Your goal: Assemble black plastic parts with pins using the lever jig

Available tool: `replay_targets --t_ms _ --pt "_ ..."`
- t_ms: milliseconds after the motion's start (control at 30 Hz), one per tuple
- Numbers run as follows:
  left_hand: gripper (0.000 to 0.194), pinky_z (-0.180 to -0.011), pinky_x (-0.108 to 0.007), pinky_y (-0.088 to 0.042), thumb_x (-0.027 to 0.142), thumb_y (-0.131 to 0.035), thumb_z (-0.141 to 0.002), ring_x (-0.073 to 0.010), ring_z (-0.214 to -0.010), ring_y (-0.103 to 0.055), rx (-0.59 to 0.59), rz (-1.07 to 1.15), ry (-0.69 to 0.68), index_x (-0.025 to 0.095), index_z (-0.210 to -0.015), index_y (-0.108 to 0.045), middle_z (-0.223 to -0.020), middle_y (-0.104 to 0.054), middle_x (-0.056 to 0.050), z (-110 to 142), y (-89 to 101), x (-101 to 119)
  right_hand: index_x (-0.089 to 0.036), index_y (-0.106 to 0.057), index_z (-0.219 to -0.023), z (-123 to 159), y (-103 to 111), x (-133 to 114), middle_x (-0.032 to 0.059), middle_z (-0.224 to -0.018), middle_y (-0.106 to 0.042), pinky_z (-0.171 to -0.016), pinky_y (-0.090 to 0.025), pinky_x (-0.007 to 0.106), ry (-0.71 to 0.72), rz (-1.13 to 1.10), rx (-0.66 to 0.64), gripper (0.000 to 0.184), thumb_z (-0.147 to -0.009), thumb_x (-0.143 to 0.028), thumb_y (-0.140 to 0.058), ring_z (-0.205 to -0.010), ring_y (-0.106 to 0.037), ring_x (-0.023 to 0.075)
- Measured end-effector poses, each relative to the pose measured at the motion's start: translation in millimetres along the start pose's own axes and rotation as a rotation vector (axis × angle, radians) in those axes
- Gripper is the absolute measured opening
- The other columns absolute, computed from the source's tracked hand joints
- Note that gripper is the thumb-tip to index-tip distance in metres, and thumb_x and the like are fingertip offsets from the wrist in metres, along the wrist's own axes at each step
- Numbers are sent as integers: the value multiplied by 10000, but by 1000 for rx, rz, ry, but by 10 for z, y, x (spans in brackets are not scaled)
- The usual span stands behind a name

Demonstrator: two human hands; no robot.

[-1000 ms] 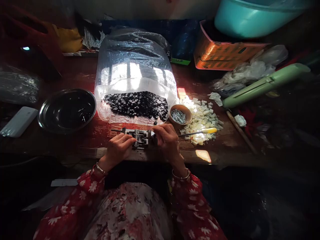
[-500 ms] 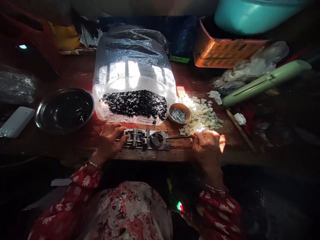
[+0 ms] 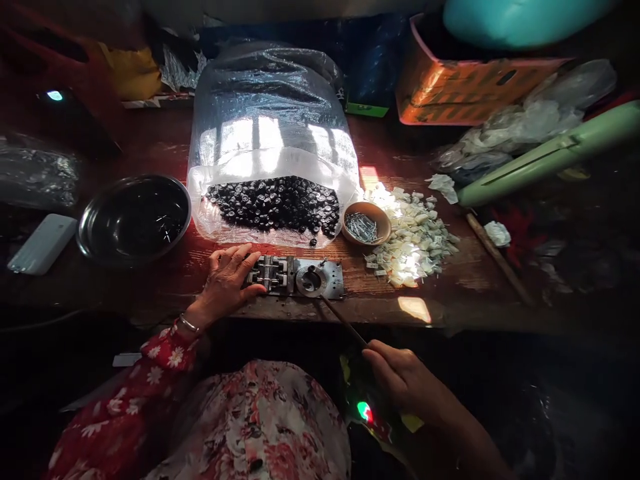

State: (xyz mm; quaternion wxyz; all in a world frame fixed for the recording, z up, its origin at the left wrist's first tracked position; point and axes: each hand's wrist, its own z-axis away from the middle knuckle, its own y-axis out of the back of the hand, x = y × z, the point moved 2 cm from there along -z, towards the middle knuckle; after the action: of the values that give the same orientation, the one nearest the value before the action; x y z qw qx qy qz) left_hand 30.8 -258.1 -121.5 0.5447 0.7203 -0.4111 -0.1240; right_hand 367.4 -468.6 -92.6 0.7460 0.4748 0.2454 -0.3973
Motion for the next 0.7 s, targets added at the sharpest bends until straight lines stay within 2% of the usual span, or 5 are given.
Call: replay_targets --t_ms 167,300,500,700 --pt "790 -1181 -587 -278 782 -395 -992 -393 -1405 -494 -6 19 5 198 -1502 -546 -1557 -543 -226 3 -65 11 -224 -519 -719 -21 -109 -17 -66 -571 -384 -463 -241 247 -145 -359 -129 606 -940 -788 -551 -504 -291 99" --pt "826 -1191 -569 -274 814 -354 -976 -381 -1426 -487 -12 5 4 190 -1483 -541 -1560 -540 -231 3 -90 10 -223 -585 -857 45 -277 60 -96 -532 -364 -417 -229 240 -233 -577 -244 550 -993 -750 -507 -421 -245 88" --pt "820 -1195 -558 -292 808 -341 -983 -375 -1432 -508 12 20 -17 184 -1480 -531 -1553 -553 -235 -6 -96 16 -230 -559 -831 103 -432 64 -82 -570 -362 -456 -203 251 -190 -562 -145 494 -1031 -679 -512 -475 -279 99" --pt "836 -1185 -561 -303 817 -320 -982 -380 -1416 -532 44 4 -38 160 -1449 -541 -1525 -575 -253 -7 -132 18 -233 -575 -843 162 -676 -133 -77 -580 -355 -473 -253 254 -198 -559 -54 516 -1027 -706 -487 -490 -293 106"
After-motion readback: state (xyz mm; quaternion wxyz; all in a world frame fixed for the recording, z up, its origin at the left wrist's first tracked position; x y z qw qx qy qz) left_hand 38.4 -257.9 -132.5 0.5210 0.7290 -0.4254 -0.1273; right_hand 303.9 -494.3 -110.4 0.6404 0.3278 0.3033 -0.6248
